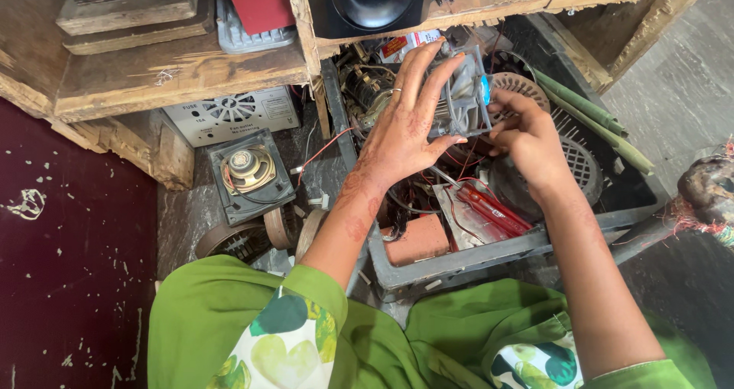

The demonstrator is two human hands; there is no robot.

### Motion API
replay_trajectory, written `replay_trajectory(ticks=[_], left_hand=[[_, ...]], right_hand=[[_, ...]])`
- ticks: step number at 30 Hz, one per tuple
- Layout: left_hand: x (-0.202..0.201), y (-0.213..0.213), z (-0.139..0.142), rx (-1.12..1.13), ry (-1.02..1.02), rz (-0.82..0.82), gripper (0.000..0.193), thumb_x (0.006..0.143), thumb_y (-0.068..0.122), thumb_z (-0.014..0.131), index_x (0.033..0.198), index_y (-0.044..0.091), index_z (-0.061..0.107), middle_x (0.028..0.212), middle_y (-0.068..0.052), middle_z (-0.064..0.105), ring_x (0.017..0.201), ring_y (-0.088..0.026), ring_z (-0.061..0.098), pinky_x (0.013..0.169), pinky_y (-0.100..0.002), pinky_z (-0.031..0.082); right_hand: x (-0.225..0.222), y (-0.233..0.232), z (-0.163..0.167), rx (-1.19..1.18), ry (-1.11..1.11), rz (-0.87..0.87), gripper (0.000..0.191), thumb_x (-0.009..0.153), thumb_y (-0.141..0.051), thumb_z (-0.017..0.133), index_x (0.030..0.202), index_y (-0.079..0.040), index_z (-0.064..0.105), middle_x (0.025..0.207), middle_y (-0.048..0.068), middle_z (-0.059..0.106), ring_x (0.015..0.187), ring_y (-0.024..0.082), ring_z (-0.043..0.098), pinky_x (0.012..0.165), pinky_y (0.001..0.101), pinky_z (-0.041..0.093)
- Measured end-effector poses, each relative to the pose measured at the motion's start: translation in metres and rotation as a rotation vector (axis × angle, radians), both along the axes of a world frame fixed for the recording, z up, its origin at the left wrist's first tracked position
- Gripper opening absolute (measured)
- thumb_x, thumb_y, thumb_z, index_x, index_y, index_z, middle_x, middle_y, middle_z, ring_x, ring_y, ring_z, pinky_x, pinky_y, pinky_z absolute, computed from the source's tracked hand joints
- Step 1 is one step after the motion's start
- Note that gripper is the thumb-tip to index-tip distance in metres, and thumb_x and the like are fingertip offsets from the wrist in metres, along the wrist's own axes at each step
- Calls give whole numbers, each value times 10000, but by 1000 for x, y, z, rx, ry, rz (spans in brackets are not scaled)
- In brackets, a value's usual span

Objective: The person uses a screwdriver to work on a speaker component, then picks up and examines a fan motor assembly. They manipulate the components with both hands in a cluttered workspace.

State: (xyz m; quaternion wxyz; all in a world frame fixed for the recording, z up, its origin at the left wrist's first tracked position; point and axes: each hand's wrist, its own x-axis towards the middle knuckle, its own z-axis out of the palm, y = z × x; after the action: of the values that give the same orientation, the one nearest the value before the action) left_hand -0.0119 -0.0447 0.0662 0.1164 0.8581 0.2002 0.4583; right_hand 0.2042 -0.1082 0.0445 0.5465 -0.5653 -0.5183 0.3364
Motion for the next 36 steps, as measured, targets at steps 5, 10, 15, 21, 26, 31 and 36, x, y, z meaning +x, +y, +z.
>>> replay_trajectory(ticks=[5,10,15,21,26,31,36], left_hand=[[0,-1,0,0,-7,7,1117,671,216,982,1579,184,333,1661,-123,229,1584,-381,239,1312,-488,337],[0,-1,1,-17,-2,18,1108,671,217,979,1575,190,339,1660,-121,230,1583,-385,236,1295,-484,344],[-1,-1,1,-2,-6,4,1116,679,224,982,1583,188,329,1661,-124,225,1584,-378,237,1310,-482,335],[1,1,0,-11,-5,5,1107,674,199,973,1578,193,336,1668,-119,233,1591,-378,240,1310,-479,348],[2,3,-1,-11,-22,17,1128,668,223,985,1578,189,319,1663,-126,220,1582,-383,235,1302,-495,337],[1,1,-2,-1,19,13,1137,663,209,983,1586,201,320,1668,-125,230,1587,-387,239,1305,-493,346],[2,0,-1,35,-20,-17,1148,650,245,989,1578,198,315,1661,-124,221,1574,-382,241,1317,-510,322]], right_hand=[[10,-1,-7,124,-104,-48,443,733,140,538,1122,5,701,1004,78,610,830,154,618,667,260,534],[17,-5,-9,379,78,-141,199,721,163,487,771,49,642,913,84,634,773,156,592,654,263,478],[6,-6,0,107,-40,-205,343,784,153,504,1003,1,721,873,48,644,753,127,579,624,239,494],[3,-2,1,71,37,-52,441,705,182,517,1029,-40,717,1053,-49,633,846,110,625,659,223,538],[15,-5,-7,337,-19,-119,284,767,203,455,854,49,678,1055,113,706,922,168,625,768,261,498],[5,-4,-2,84,24,-120,520,714,187,467,1054,-84,751,1103,35,652,876,129,610,690,246,535],[5,-7,3,308,33,39,301,714,201,540,874,24,724,1134,53,677,970,159,667,790,246,560]])
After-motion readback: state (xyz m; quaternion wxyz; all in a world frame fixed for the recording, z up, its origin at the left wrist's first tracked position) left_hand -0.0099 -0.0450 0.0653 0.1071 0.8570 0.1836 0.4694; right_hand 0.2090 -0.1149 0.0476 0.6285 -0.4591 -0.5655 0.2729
